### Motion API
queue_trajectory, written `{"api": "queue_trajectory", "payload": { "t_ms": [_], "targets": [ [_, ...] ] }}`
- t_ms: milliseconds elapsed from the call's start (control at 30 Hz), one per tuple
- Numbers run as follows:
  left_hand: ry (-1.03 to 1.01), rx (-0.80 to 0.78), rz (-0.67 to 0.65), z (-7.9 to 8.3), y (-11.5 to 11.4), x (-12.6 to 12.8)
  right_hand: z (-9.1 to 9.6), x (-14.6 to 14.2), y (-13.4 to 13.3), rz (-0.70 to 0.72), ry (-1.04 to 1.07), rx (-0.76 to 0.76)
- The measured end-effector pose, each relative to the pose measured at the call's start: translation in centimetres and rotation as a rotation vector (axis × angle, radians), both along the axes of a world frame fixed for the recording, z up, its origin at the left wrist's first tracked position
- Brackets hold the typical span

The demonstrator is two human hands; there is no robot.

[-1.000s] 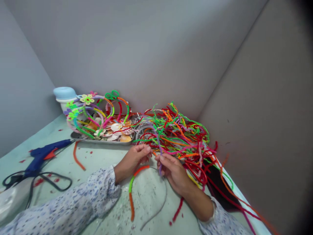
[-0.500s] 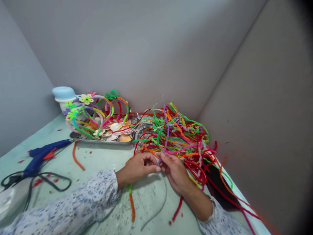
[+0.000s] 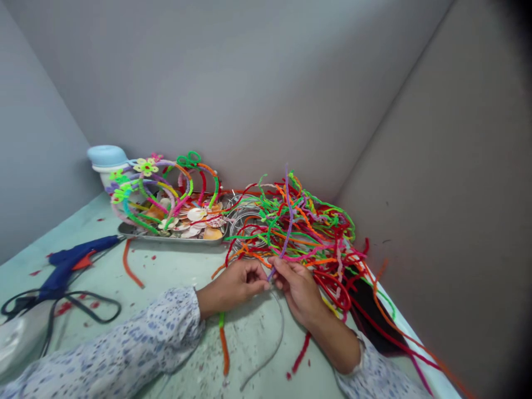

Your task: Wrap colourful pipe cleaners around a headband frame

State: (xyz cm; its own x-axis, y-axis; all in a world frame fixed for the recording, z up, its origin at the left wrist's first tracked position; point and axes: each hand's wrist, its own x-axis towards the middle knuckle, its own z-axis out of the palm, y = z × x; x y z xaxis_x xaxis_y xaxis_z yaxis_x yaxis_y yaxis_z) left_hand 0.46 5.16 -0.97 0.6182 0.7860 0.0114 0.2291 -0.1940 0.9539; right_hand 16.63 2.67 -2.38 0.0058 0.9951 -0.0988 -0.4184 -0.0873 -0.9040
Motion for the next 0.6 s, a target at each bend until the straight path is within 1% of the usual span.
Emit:
{"api": "queue_trajectory", "payload": {
  "t_ms": [167, 267, 367, 467, 600],
  "targets": [
    [0.036, 0.062, 0.006, -0.08, -0.2, -0.03, 0.15, 0.05, -0.04, -0.003, 0.006, -0.015],
    [0.052, 0.08, 0.009, 0.04, -0.43, 0.0, 0.26, 0.22, 0.16, -0.038, 0.001, -0.017],
    [0.043, 0.057, 0.0, 0.38, -0.55, 0.03, 0.35, 0.36, 0.34, -0.052, 0.007, -0.021],
    [0.014, 0.032, -0.024, 0.62, -0.44, -0.01, 0.34, 0.36, 0.36, -0.03, 0.004, -0.014],
    [-0.047, -0.002, -0.047, 0.37, -0.11, -0.23, 0.14, 0.33, 0.31, -0.025, 0.013, -0.01]
  ]
}}
